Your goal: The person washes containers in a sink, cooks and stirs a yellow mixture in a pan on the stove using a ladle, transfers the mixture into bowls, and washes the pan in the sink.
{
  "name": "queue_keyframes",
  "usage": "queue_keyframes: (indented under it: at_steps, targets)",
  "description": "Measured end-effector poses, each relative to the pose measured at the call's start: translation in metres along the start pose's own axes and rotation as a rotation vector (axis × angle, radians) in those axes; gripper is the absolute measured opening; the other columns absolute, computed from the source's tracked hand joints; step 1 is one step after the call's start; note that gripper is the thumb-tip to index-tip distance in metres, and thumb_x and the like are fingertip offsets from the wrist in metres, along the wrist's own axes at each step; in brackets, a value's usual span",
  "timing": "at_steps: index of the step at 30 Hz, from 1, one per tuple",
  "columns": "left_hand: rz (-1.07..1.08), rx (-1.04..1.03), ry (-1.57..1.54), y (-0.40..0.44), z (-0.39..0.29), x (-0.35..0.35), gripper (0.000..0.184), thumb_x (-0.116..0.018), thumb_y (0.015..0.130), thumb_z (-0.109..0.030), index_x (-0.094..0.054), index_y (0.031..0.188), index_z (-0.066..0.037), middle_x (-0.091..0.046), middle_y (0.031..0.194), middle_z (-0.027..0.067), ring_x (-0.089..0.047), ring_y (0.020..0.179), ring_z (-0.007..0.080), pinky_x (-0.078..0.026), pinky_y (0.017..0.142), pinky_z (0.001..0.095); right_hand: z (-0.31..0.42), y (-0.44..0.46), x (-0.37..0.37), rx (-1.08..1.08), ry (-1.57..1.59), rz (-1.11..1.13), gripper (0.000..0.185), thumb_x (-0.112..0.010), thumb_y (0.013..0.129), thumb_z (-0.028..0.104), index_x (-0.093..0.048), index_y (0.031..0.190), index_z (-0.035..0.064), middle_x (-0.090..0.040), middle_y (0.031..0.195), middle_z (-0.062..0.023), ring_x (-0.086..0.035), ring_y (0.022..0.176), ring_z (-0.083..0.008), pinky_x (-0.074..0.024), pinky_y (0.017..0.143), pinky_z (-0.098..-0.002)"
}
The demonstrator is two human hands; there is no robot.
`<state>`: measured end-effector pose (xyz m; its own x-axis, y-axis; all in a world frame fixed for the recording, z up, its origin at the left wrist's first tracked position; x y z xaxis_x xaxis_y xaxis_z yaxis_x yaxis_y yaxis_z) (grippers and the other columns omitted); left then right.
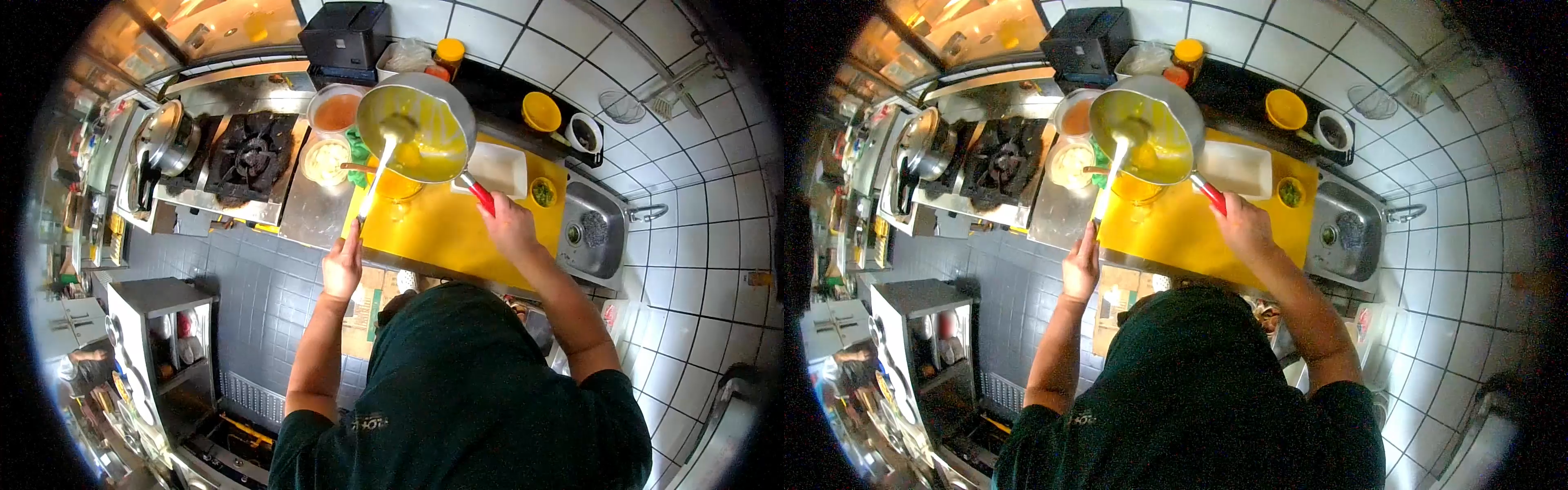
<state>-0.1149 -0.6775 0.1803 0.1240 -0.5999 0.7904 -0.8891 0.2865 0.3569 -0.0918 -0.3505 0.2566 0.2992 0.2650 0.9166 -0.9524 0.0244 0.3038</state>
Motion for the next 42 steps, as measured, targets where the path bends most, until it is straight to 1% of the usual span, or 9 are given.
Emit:
queue_keyframes:
  at_steps: [6, 10, 18, 19, 22, 23, 27, 36, 42]
  targets:
    - [-0.201, -0.051, 0.178, 0.041, -0.027, 0.006, 0.057, -0.064, 0.091, -0.011, -0.049, 0.145, -0.019, -0.054, 0.076, 0.0118, -0.058, 0.054, 0.0315, -0.049, 0.047, 0.0430, 0.012, 0.000, 0.006, 0.147, -0.081, -0.085, 0.032, -0.074, 0.086, 0.028, -0.057, 0.101, 0.0049, -0.068, 0.077, -0.0128, -0.069, 0.065, -0.0293, -0.0564, 0.058, -0.0380]
    - [0.004, 0.195, -0.087, 0.011, -0.007, -0.040, 0.055, -0.055, 0.099, -0.008, -0.039, 0.151, -0.009, -0.066, 0.099, 0.0260, -0.067, 0.076, 0.0415, -0.054, 0.064, 0.0443, 0.017, 0.001, 0.003, 0.153, -0.087, -0.134, 0.032, -0.074, 0.086, 0.027, -0.057, 0.101, 0.0047, -0.067, 0.077, -0.0123, -0.068, 0.065, -0.0289, -0.0563, 0.057, -0.0378]
    - [0.191, 0.283, -0.430, -0.041, -0.007, -0.073, 0.049, -0.055, 0.100, -0.010, -0.043, 0.148, -0.008, -0.065, 0.118, 0.0269, -0.067, 0.104, 0.0409, -0.056, 0.083, 0.0391, 0.021, -0.004, -0.011, 0.157, -0.050, -0.113, 0.032, -0.073, 0.087, 0.025, -0.056, 0.103, 0.0041, -0.066, 0.075, -0.0130, -0.068, 0.063, -0.0300, -0.0563, 0.057, -0.0401]
    - [0.052, 0.120, -0.384, -0.039, -0.015, -0.057, 0.050, -0.056, 0.099, -0.010, -0.045, 0.147, -0.010, -0.067, 0.112, 0.0265, -0.068, 0.096, 0.0410, -0.056, 0.079, 0.0419, 0.019, -0.004, -0.012, 0.149, -0.062, -0.105, 0.031, -0.072, 0.087, 0.025, -0.056, 0.102, 0.0041, -0.066, 0.075, -0.0132, -0.068, 0.063, -0.0303, -0.0563, 0.057, -0.0404]
    - [0.225, 0.152, -0.212, -0.054, 0.007, -0.061, 0.049, -0.059, 0.097, -0.013, -0.048, 0.145, -0.011, -0.067, 0.113, 0.0259, -0.069, 0.092, 0.0420, -0.057, 0.077, 0.0434, 0.017, -0.003, -0.014, 0.145, -0.068, -0.097, 0.029, -0.071, 0.088, 0.025, -0.055, 0.101, 0.0043, -0.065, 0.074, -0.0134, -0.067, 0.063, -0.0311, -0.0562, 0.056, -0.0412]
    - [0.069, 0.035, -0.208, -0.053, 0.005, -0.045, 0.050, -0.061, 0.096, -0.014, -0.049, 0.145, -0.015, -0.069, 0.103, 0.0225, -0.069, 0.079, 0.0413, -0.056, 0.067, 0.0464, 0.016, -0.002, -0.014, 0.146, -0.065, -0.098, 0.029, -0.071, 0.088, 0.026, -0.055, 0.100, 0.0045, -0.065, 0.074, -0.0134, -0.067, 0.062, -0.0314, -0.0562, 0.056, -0.0414]
    - [0.121, 0.060, -0.036, -0.068, 0.027, -0.030, 0.051, -0.062, 0.095, -0.012, -0.051, 0.144, -0.015, -0.065, 0.081, 0.0167, -0.064, 0.064, 0.0376, -0.054, 0.057, 0.0471, 0.009, -0.002, -0.018, 0.128, -0.069, -0.095, 0.027, -0.070, 0.089, 0.026, -0.054, 0.096, 0.0056, -0.064, 0.073, -0.0131, -0.067, 0.062, -0.0310, -0.0562, 0.055, -0.0415]
    - [0.096, 0.025, 0.027, -0.005, -0.022, -0.031, 0.054, -0.059, 0.096, -0.016, -0.046, 0.148, -0.019, -0.063, 0.079, 0.0153, -0.064, 0.063, 0.0353, -0.055, 0.059, 0.0449, 0.002, 0.000, -0.020, 0.069, -0.116, -0.047, 0.028, -0.073, 0.087, 0.023, -0.057, 0.100, 0.0044, -0.068, 0.081, -0.0158, -0.069, 0.069, -0.0309, -0.0566, 0.060, -0.0397]
    - [0.105, 0.069, 0.040, -0.060, 0.010, -0.031, 0.050, -0.060, 0.096, -0.015, -0.050, 0.145, -0.019, -0.063, 0.079, 0.0143, -0.065, 0.062, 0.0333, -0.053, 0.053, 0.0445, -0.007, -0.002, -0.015, 0.072, -0.140, -0.107, 0.028, -0.074, 0.086, 0.023, -0.058, 0.098, 0.0047, -0.069, 0.081, -0.0144, -0.069, 0.067, -0.0292, -0.0568, 0.059, -0.0372]
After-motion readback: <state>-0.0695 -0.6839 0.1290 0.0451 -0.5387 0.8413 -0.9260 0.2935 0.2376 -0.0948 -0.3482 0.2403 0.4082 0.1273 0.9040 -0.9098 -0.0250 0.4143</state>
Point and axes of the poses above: each hand's wrist, its own y-axis towards the middle knuckle, its own x-axis out of the back of the hand, z = x × y, the point moved 10 cm from there along y, towards the middle knuckle
